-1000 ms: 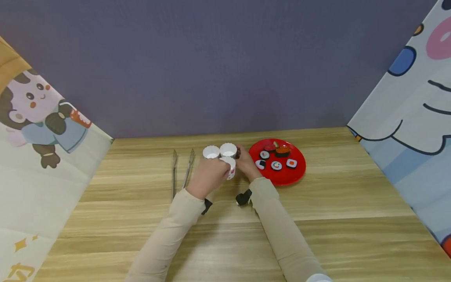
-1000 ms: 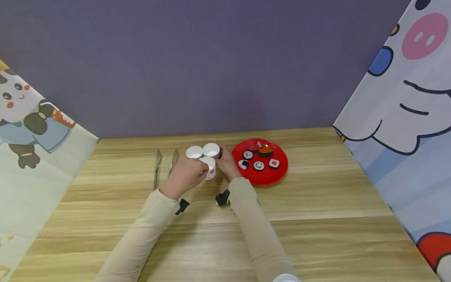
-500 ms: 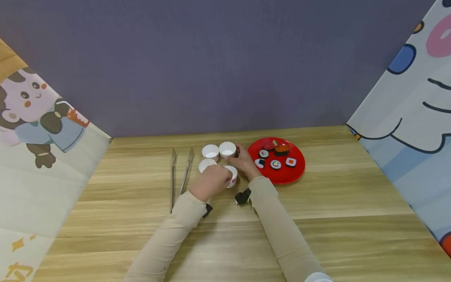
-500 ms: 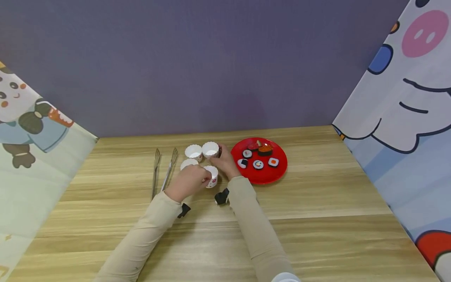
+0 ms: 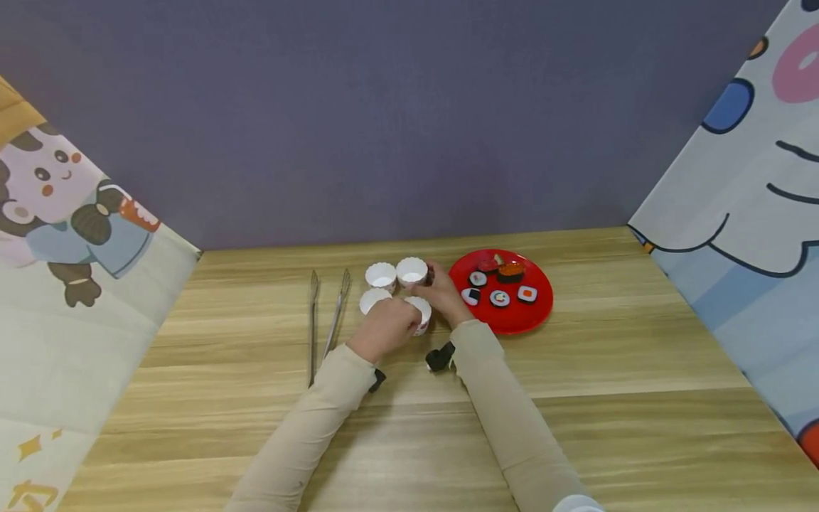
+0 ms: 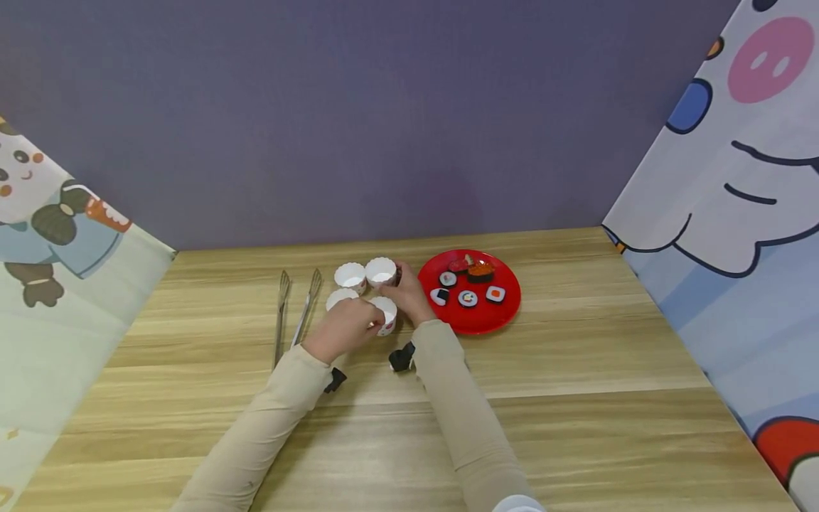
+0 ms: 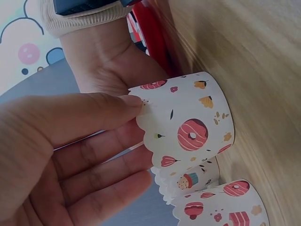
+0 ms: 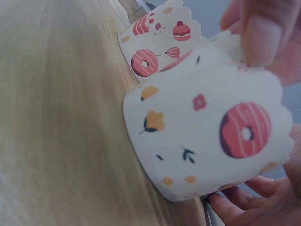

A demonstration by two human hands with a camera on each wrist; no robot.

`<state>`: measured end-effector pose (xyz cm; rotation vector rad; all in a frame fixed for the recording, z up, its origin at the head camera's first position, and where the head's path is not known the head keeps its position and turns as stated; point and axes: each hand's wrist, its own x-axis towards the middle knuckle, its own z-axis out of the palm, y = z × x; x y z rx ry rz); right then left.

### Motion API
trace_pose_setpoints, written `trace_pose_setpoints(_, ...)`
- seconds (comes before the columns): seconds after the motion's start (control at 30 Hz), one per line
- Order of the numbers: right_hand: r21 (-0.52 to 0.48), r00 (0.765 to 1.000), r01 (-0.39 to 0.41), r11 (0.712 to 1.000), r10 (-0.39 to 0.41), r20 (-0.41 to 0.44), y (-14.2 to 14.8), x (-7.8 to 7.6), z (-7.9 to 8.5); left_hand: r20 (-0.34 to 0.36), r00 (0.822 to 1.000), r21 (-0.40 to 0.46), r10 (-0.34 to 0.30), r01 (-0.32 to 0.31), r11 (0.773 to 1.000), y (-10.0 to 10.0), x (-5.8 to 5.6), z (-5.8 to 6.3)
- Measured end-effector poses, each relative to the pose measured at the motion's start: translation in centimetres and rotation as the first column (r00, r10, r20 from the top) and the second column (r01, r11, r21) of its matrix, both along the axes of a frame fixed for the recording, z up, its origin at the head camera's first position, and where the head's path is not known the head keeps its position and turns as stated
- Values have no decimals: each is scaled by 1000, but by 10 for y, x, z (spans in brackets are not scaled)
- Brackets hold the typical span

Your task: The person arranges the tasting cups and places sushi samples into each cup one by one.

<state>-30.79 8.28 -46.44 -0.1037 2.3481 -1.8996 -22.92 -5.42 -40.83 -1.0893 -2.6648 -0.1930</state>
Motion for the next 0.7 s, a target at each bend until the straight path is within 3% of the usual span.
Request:
trace_pose_setpoints(0.33,40,1000,3,999,-4,9,0,0,-1,-1,1000,-3,-11,11,1000,-2,-2,0)
trace_pose_setpoints(0.6,38,1000,-6,999,5,19,1,-1,0,8,997,-55,82,-82,995,-2,-11,22)
trace_pose_setpoints(0.7,46,1000,-19,999,18,15,2,-1,1,1,992,-25,123,-123,992,-2,-19,29)
